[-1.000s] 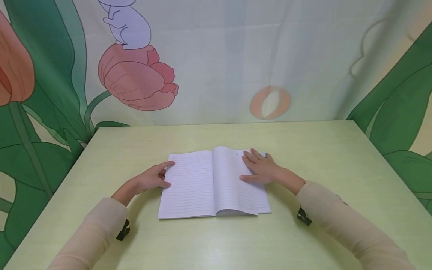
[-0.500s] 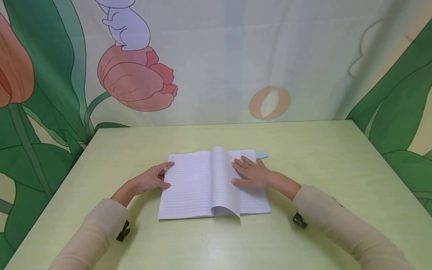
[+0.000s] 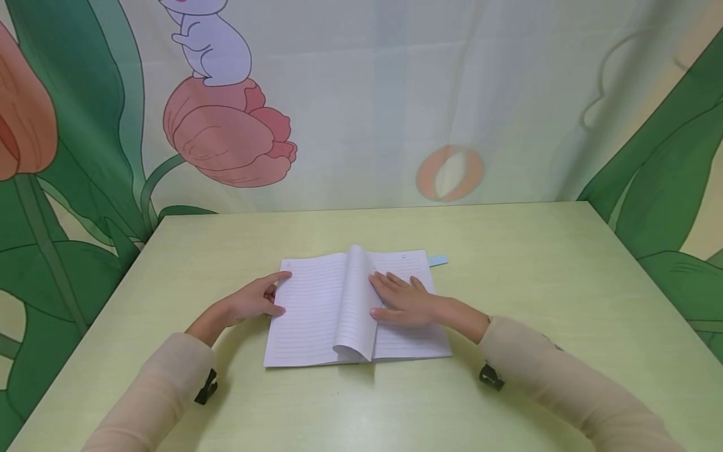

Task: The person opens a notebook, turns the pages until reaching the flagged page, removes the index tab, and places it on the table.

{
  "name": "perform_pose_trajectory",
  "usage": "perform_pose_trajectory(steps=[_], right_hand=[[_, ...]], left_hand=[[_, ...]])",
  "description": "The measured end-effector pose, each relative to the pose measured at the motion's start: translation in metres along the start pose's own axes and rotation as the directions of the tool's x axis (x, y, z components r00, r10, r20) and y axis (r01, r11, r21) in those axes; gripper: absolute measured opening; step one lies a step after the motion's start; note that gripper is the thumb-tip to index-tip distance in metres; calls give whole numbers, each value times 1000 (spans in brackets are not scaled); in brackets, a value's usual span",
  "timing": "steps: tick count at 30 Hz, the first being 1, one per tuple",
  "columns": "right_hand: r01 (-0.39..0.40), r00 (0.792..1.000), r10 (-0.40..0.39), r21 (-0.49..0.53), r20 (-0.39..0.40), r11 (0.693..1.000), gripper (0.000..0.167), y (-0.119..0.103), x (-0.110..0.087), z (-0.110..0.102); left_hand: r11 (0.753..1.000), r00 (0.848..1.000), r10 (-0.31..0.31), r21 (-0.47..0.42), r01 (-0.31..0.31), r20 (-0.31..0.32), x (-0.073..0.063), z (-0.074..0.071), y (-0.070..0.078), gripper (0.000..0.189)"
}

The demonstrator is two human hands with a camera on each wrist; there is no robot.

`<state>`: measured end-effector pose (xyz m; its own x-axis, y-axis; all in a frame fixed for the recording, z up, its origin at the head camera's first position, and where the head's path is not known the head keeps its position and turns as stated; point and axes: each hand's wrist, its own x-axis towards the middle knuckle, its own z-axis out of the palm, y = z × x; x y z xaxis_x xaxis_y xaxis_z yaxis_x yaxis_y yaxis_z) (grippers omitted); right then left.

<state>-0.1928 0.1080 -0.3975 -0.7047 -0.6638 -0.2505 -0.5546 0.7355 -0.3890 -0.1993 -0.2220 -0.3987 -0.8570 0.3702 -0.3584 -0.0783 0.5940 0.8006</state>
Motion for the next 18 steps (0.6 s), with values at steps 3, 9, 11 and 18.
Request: perform_pose_trajectory(steps=[3, 9, 11, 18], right_hand=[[16, 1000, -17, 12, 7, 1000, 73, -5, 3, 1], [62, 998, -62, 0, 8, 998, 69, -16, 8, 3], [78, 997, -78, -15, 15, 997, 68, -20, 9, 4], [135, 989, -131, -63, 73, 989, 64, -36, 13, 8]], left_hand=[[1000, 1000, 2, -14, -1, 8, 0, 0, -1, 72], [995, 999, -7, -100, 12, 47, 1, -1, -3, 56], [991, 998, -7, -135, 14, 55, 3, -1, -2, 56], [978, 999, 5, -207, 7, 54, 5, 0, 0, 55]])
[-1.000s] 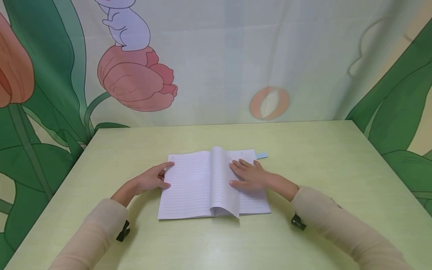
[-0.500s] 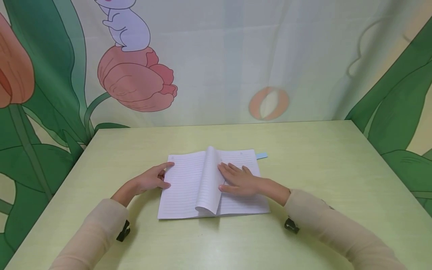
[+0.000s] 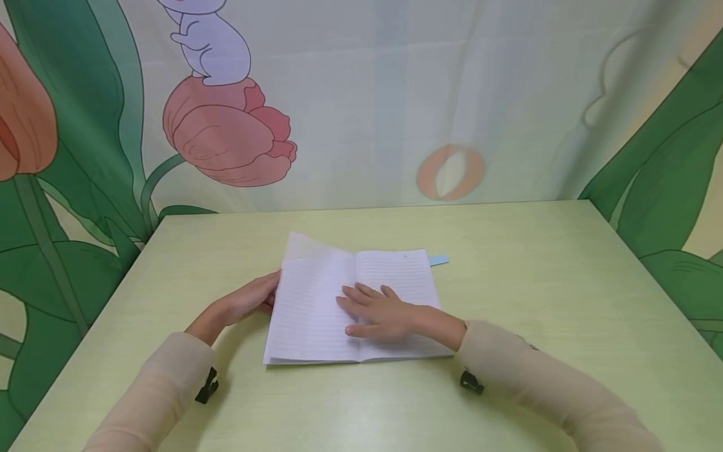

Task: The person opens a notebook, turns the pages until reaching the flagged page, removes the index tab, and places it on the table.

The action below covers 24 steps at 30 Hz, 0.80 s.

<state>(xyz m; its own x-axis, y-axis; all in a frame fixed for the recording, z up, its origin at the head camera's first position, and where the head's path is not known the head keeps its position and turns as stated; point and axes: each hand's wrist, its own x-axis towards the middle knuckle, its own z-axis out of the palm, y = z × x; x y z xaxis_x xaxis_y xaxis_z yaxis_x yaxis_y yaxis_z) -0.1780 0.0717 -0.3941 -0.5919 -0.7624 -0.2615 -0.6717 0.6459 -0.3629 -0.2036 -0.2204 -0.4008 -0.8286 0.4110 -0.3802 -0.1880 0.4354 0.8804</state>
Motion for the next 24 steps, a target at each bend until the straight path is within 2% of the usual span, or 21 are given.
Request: perform_pose_trajectory(steps=[5, 10, 12, 18, 24], right_hand=[[-7, 999, 11, -72, 50, 997, 62, -6, 1, 1], [-4, 998, 9, -86, 64, 996, 61, -7, 1, 2], [-3, 998, 9, -83, 69, 997, 61, -6, 2, 2], [14, 999, -11, -70, 45, 997, 60, -3, -1, 0], [-6, 1000, 6, -39, 1, 999, 58, 8, -8, -6]], left_hand=[[1000, 1000, -13, -16, 13, -10, -3, -1, 0, 63], [1000, 1000, -5, -15, 5, -9, -2, -1, -1, 42], [1000, 1000, 3, -17, -3, -8, -2, -1, -3, 43], [1000, 1000, 21, 17, -21, -13, 0, 0, -3, 39], [999, 999, 5, 49, -3, -43, 0, 1, -4, 24]])
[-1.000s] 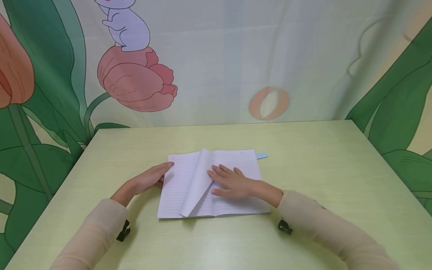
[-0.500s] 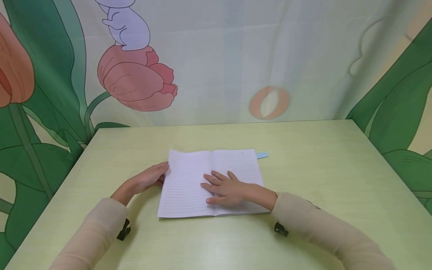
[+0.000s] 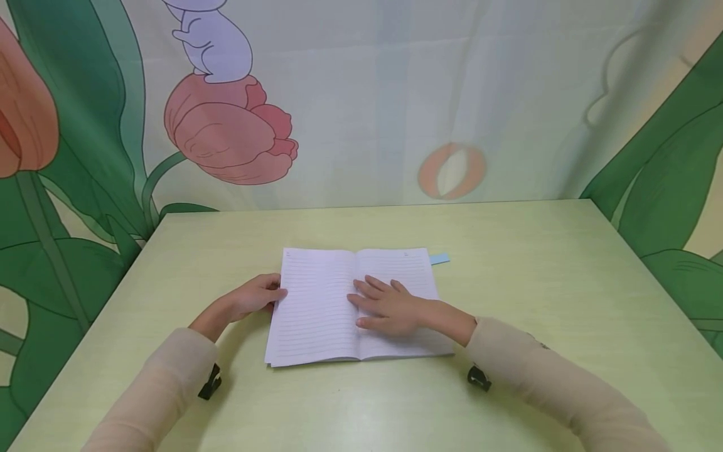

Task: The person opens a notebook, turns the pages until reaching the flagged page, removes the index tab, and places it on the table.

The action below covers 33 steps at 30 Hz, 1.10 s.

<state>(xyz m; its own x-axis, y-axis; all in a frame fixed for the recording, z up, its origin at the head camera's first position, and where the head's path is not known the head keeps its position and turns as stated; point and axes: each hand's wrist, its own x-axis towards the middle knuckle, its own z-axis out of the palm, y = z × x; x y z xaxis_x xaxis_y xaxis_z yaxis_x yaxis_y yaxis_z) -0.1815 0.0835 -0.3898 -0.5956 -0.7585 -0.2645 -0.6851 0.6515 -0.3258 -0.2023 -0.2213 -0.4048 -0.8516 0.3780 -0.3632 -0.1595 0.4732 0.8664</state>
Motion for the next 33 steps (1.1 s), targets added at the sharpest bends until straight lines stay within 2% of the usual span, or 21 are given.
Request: perform_pose_trajectory(steps=[7, 17, 23, 25, 28, 33], right_hand=[[-63, 997, 64, 31, -43, 998, 58, 22, -9, -3], [-174, 978, 180, 69, -102, 982, 62, 63, -18, -10], [-228, 967, 231, 42, -108, 973, 75, 85, -21, -14], [-251, 960, 254, 38, -114, 967, 80, 91, -21, -15], [-274, 953, 279, 56, -120, 960, 84, 98, -21, -15], [-274, 953, 282, 85, -113, 958, 86, 103, -21, -15]], left_hand=[[999, 999, -32, 31, 32, -15, 0, 1, 2, 17], [999, 999, -6, 39, 7, -40, 0, 1, 2, 16], [999, 998, -10, 51, 14, -67, 1, 2, 2, 12], [999, 998, -13, 45, 16, -67, 1, 2, 3, 18], [999, 998, -15, 35, 17, -54, 1, 2, 4, 37], [998, 998, -45, 34, 46, -49, 1, 2, 6, 71]])
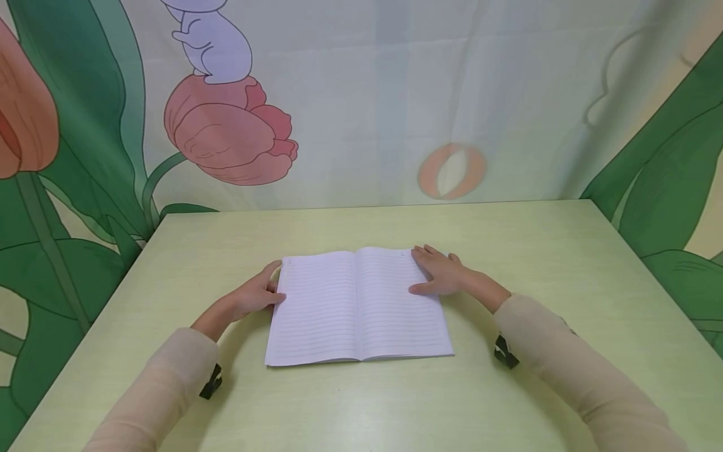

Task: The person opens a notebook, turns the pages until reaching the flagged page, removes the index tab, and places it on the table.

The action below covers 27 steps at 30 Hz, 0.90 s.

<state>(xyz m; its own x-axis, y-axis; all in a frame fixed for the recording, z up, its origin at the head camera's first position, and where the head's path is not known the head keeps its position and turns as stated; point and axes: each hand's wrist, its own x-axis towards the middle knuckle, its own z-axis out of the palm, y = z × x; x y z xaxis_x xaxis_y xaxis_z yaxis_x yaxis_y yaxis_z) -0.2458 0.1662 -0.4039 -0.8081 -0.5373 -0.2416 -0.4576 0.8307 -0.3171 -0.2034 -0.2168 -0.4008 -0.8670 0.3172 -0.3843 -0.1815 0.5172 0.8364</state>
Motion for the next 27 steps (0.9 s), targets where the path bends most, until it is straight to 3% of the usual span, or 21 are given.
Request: perform_pose_trajectory(steps=[9, 19, 27], right_hand=[[-9, 1000, 9, 12, -11, 1000, 86, -3, 1, 0], [44, 996, -37, 86, -78, 995, 82, -7, -3, 0], [49, 996, -43, 67, -79, 997, 77, -10, -2, 4]], left_hand=[[999, 999, -33, 41, 32, 8, 1, 0, 2, 75], [999, 1000, -24, 45, 23, 15, 1, 0, 1, 76], [998, 1000, -21, 54, 20, 13, 1, -1, 1, 76]])
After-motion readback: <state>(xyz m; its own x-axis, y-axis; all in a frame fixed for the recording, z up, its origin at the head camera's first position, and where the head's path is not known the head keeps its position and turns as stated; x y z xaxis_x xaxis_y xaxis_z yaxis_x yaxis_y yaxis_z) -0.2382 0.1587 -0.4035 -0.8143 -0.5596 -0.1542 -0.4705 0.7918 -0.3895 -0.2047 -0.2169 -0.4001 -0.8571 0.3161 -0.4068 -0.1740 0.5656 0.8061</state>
